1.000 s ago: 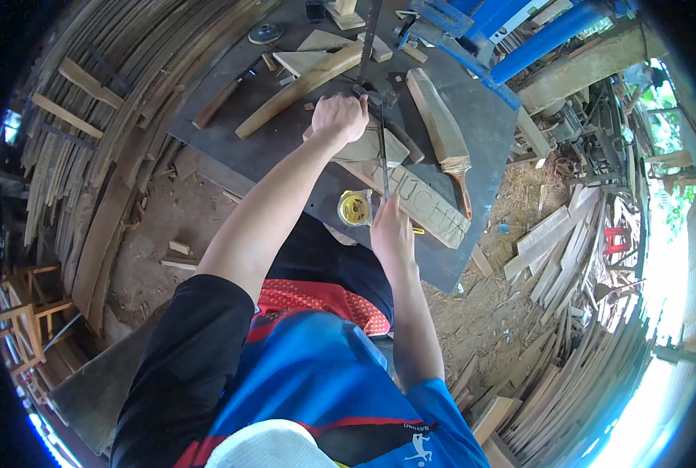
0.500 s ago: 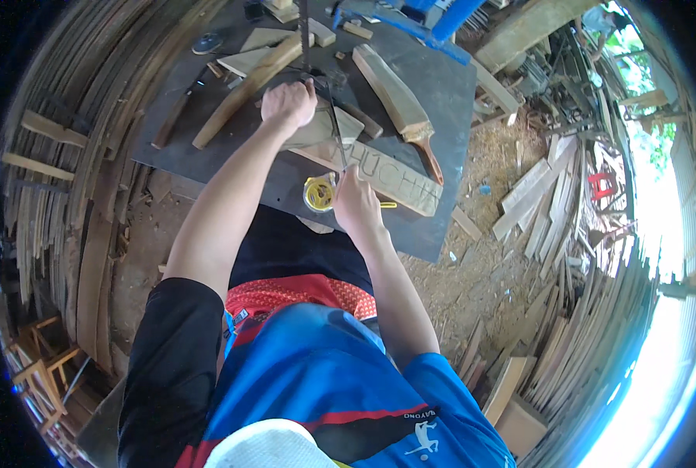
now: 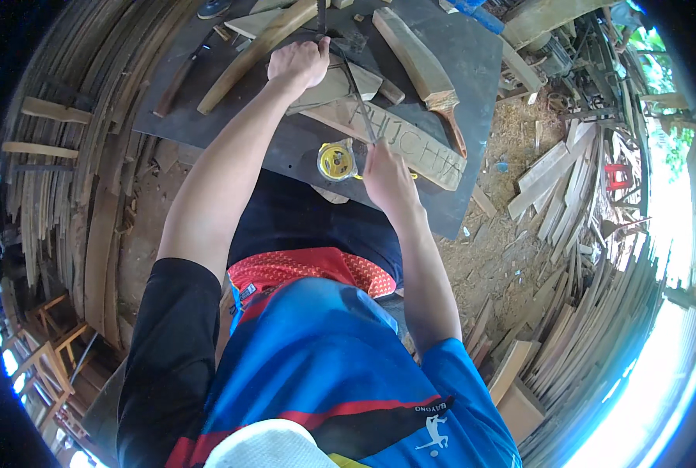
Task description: The person uses a hand saw to cut small pieces of wood on a workbench. They position the wood, saw through it, and move the cut piece aside. The person repeats this process with another piece of wood, sawing it and placing the cut section on the table.
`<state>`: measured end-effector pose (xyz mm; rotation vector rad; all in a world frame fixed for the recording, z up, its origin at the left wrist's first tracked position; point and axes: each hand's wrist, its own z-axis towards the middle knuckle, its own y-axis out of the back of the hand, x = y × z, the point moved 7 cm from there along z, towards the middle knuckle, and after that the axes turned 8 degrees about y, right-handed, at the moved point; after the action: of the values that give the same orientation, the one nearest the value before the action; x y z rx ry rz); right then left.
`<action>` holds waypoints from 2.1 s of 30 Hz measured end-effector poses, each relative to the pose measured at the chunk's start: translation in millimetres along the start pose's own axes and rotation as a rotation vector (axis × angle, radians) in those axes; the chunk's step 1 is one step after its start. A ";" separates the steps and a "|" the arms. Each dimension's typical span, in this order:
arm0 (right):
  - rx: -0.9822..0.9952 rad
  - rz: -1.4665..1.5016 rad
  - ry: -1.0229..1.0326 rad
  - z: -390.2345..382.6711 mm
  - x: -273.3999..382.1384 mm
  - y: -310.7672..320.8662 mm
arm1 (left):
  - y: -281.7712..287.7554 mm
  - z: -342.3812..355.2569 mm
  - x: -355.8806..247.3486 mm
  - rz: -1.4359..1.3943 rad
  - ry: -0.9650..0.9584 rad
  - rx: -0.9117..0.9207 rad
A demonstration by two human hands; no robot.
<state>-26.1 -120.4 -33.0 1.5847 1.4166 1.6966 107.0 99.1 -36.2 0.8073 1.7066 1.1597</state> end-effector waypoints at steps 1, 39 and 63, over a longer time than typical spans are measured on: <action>-0.004 0.000 0.030 0.9 6.8 0.7 | -1.4 -1.0 -2.2 0.012 -0.027 0.005; -0.239 0.068 0.245 -1.4 13.4 -22.5 | 4.6 -22.8 -15.7 -0.032 -0.114 -0.087; -0.204 0.041 0.023 -24.8 7.2 -28.3 | 4.8 -50.2 -40.8 0.086 -0.255 0.030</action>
<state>-59.8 -112.7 -49.7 1.4958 1.1861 1.8239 76.8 47.6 -10.9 1.0098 1.4939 1.0412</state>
